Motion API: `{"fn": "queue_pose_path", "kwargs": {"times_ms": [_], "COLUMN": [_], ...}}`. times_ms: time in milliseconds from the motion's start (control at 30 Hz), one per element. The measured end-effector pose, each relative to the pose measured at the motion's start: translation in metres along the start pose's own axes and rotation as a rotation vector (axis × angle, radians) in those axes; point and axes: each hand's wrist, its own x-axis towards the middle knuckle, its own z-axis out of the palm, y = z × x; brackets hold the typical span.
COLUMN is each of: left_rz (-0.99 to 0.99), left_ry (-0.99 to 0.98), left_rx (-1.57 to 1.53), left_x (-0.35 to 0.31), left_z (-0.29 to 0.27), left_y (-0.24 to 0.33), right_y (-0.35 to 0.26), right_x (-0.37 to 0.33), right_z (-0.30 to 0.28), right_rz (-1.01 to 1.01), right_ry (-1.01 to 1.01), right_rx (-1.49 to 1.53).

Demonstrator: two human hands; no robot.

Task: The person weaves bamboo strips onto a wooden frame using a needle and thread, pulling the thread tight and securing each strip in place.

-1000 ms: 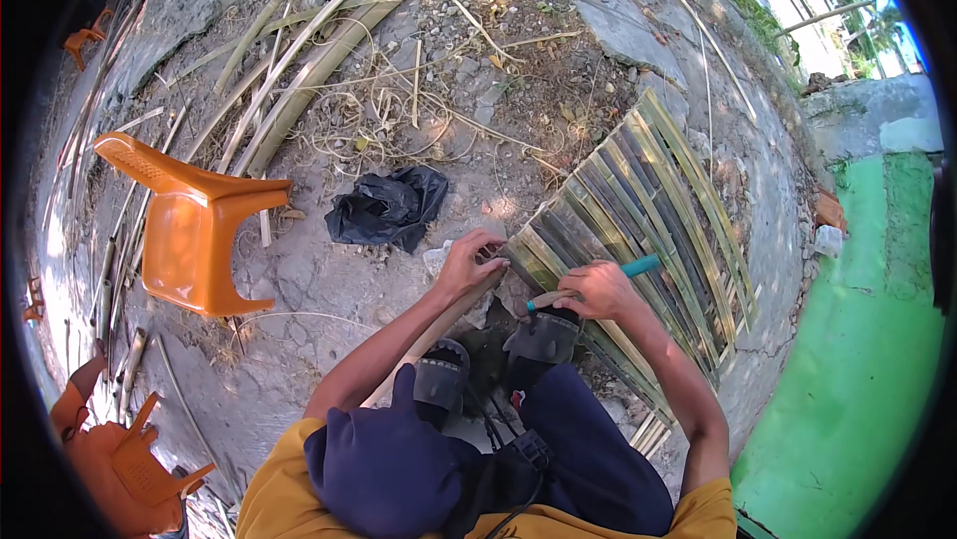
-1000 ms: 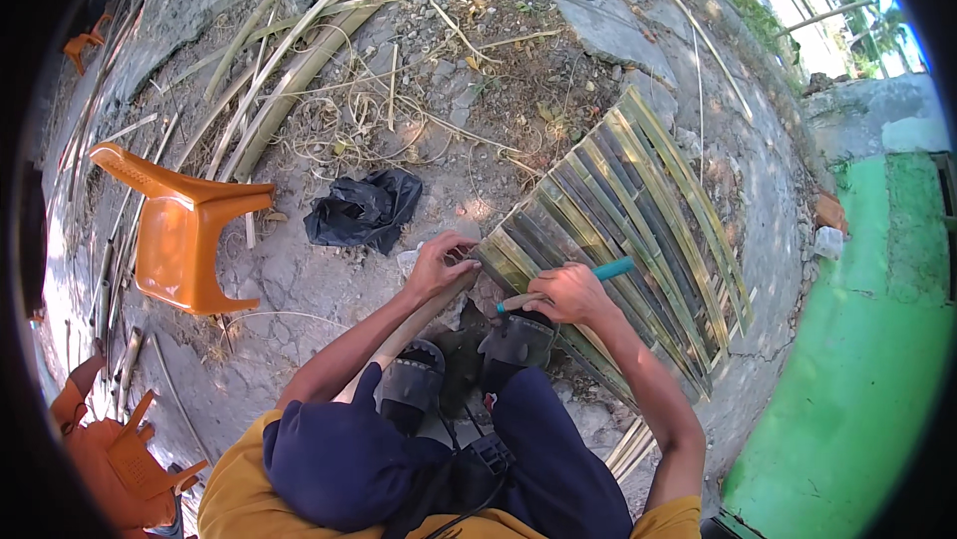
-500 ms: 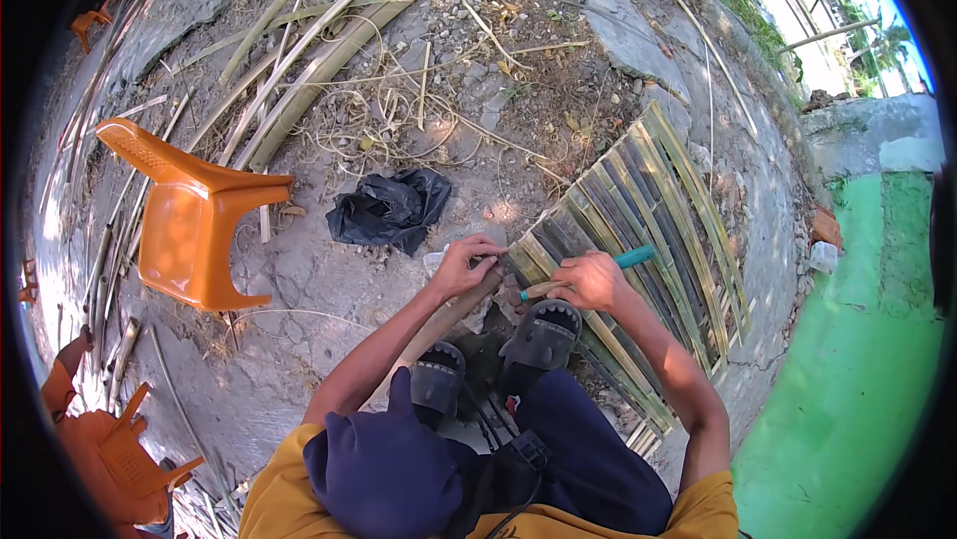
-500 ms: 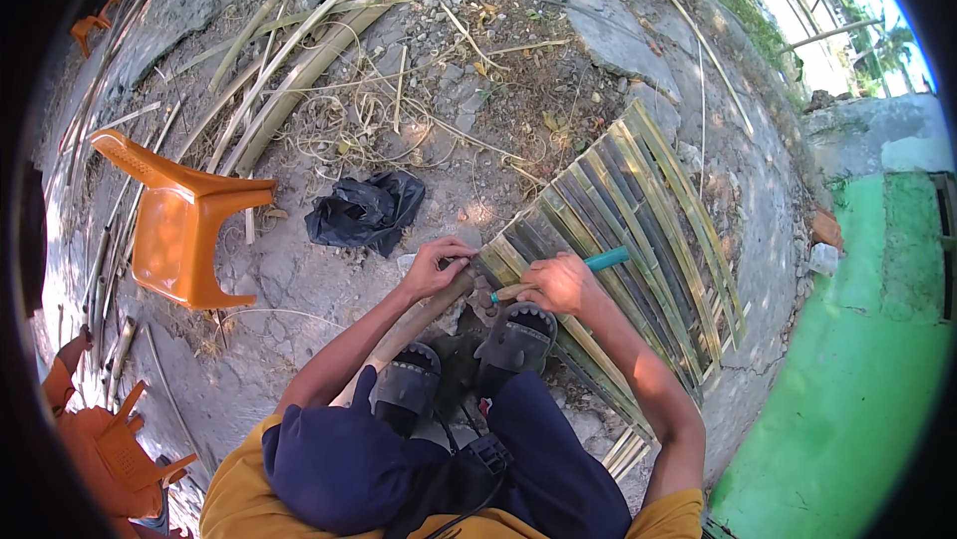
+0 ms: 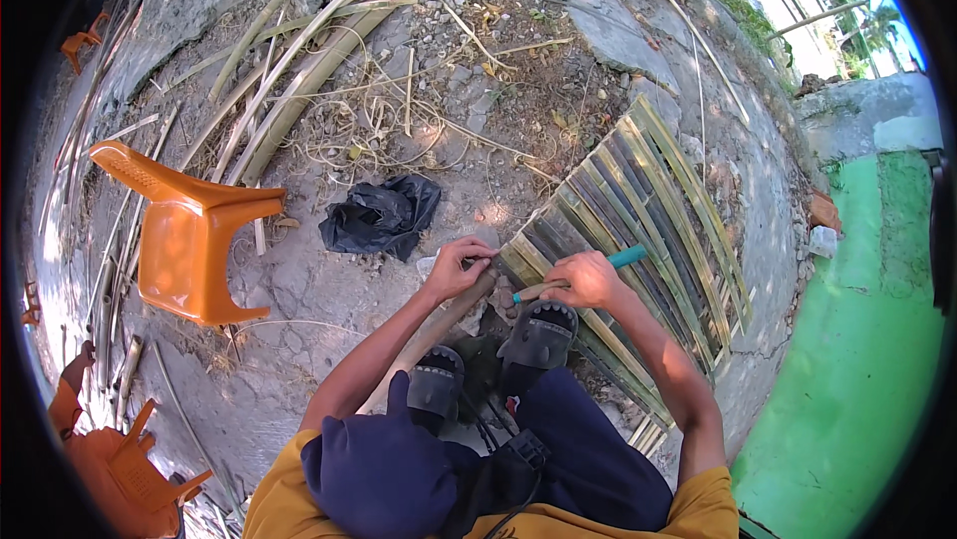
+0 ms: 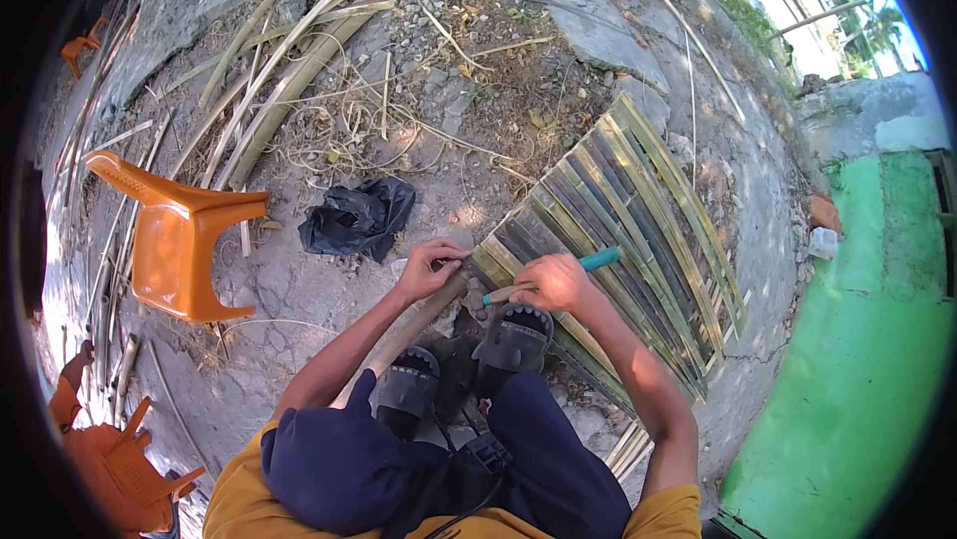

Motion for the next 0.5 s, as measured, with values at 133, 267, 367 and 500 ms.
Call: {"fn": "queue_pose_path", "kwargs": {"times_ms": [133,267,367,500], "left_rz": [-0.086,-0.294,-0.286,-0.170], "left_ry": [-0.050,0.009,0.030,0.182], "left_rx": [-0.024,-0.126,-0.112,0.103], "left_x": [0.004,0.026,0.029,0.003], "left_z": [-0.004,0.011,0.014,0.026], "left_y": [-0.010,0.002,-0.007,-0.002], "right_y": [0.001,-0.004,-0.012,-0.022], "right_x": [-0.005,-0.052,-0.062,-0.046], "right_z": [-0.004,0.013,0.052,0.078], "right_rz": [-0.007,0.202,0.326,0.403], "right_ry": [0.152,0.205,0.353,0.582], "right_rx": [-0.023,0.194,0.380,0.530]}}
